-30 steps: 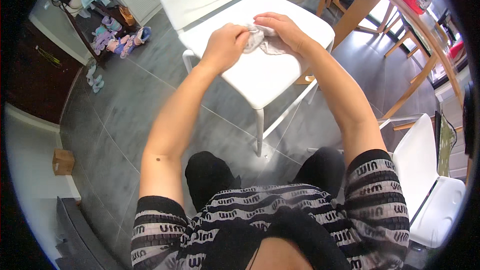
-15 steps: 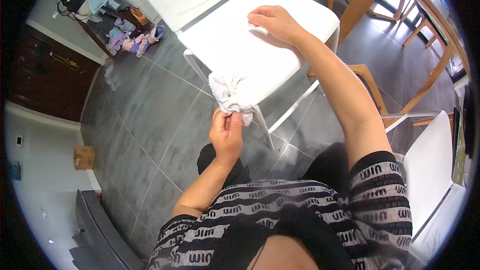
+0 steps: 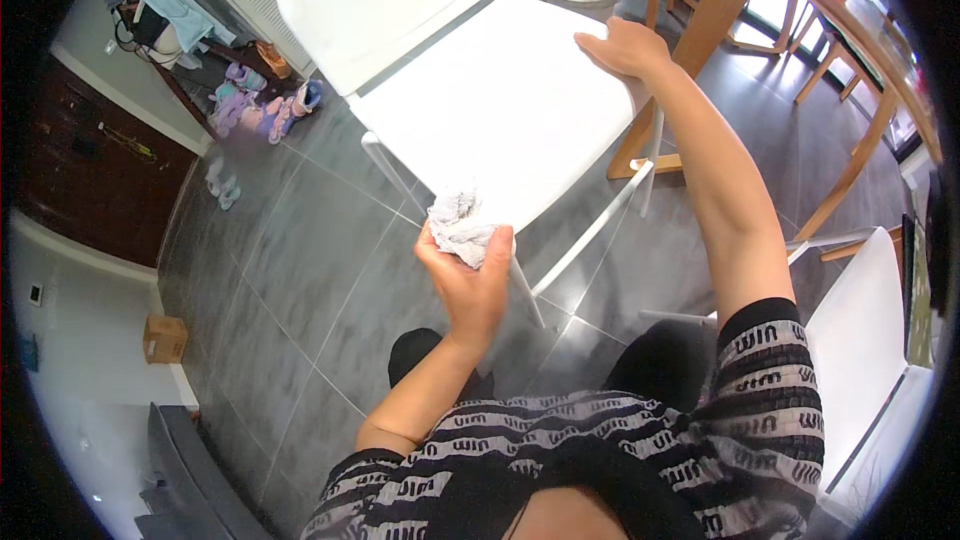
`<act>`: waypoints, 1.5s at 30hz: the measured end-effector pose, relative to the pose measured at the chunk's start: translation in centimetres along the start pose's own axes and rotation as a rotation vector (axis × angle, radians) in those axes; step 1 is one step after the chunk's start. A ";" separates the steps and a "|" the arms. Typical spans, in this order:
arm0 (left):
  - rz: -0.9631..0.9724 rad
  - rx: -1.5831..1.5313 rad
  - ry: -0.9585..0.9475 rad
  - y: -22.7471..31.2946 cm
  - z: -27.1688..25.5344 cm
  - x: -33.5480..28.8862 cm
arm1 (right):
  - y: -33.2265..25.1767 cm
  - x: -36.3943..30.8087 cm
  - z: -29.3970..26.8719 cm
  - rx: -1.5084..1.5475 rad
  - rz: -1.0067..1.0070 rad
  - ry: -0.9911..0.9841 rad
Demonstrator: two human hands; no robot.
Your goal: Cleaning a white plastic chair with a cloth.
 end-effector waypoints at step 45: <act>0.150 0.128 0.415 -6.8 -9.3 7.3 | -4.8 -3.3 2.5 0.006 -0.069 0.205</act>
Point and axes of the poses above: each hand's wrist, its own x-axis towards the middle knuckle, its own z-axis out of the palm, y = z × x, the point moved 4 cm from there along x, towards the middle knuckle, and after that the axes turned 13 degrees about -y, right-handed, at the moved point
